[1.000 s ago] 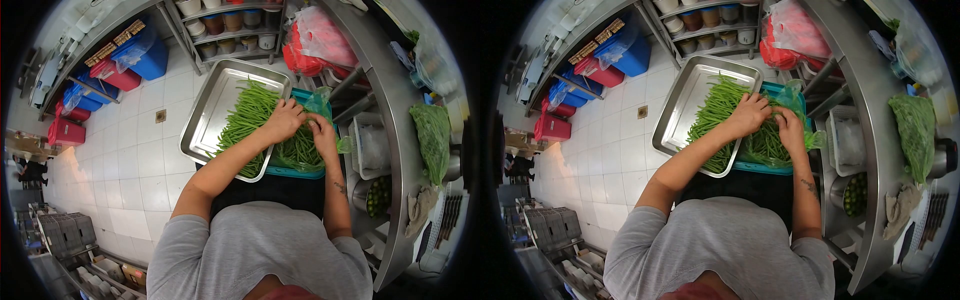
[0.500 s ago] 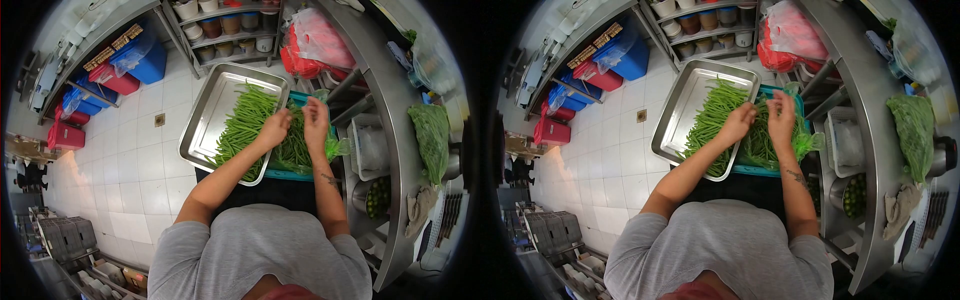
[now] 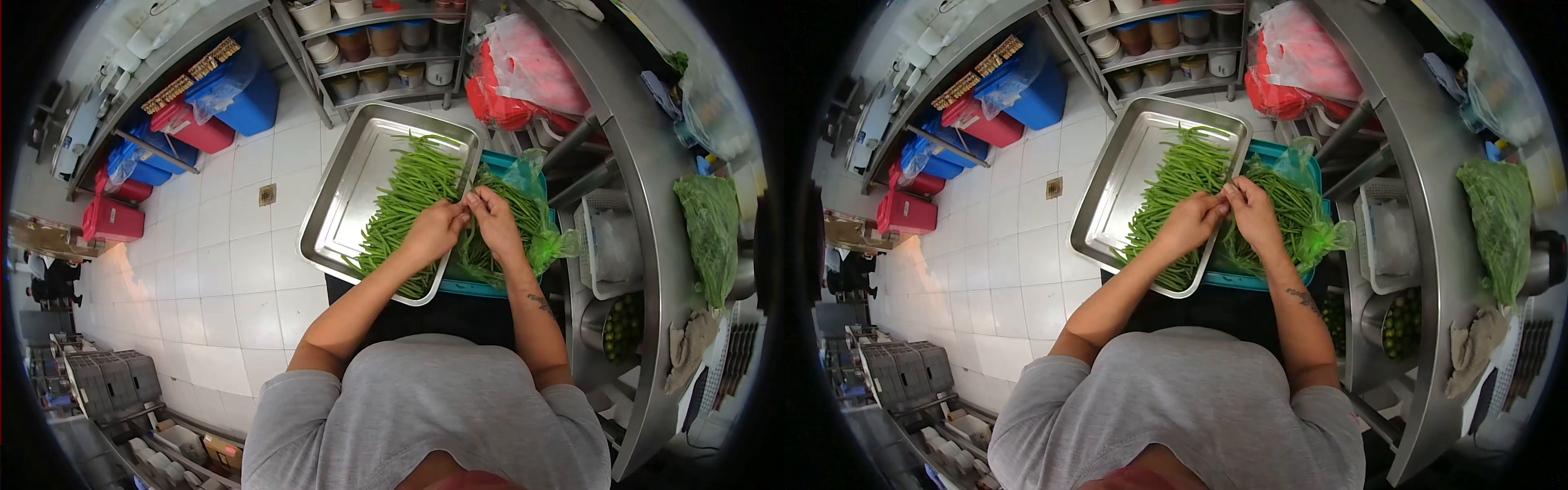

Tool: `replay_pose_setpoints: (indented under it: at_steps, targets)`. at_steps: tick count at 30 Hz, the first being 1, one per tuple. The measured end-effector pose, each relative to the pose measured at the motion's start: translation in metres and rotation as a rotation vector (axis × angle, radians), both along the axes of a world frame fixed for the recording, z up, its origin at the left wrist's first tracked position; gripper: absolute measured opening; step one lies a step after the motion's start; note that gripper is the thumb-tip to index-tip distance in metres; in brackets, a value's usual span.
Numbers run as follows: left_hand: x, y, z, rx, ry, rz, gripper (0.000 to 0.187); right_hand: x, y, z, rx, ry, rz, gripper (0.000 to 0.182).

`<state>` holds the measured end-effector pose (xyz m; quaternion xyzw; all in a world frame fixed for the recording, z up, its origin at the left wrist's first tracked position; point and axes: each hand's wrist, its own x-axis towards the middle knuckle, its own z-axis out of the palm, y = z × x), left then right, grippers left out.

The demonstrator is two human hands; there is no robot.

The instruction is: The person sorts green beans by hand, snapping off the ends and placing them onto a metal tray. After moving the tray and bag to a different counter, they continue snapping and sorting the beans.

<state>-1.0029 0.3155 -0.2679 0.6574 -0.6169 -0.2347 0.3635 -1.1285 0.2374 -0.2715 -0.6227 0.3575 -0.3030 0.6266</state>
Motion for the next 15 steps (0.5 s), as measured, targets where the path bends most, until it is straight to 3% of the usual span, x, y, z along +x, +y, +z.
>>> replay_pose_setpoints:
  at_steps: [3, 4, 7, 10, 15]
  targets:
    - [0.012, -0.004, 0.021, -0.04, 0.173, 0.097, 0.016, -0.007, -0.001, 0.012, 0.109, 0.065, 0.099, 0.018]
    - [0.012, -0.009, 0.015, -0.161, 0.219, 0.124, 0.014, -0.008, -0.002, 0.013, 0.116, 0.096, 0.131, 0.018]
    - [0.02, -0.018, 0.01, -0.047, 0.352, -0.01, 0.013, -0.011, -0.004, 0.008, 0.161, 0.103, 0.2, 0.019]
    - [0.022, -0.016, 0.014, -0.042, 0.353, -0.047, 0.01, -0.014, -0.007, 0.007, 0.218, 0.044, 0.256, 0.018]
    - [0.016, -0.009, 0.013, -0.303, 0.029, -0.175, 0.01, -0.018, -0.008, 0.024, 0.259, 0.045, 0.244, 0.019]
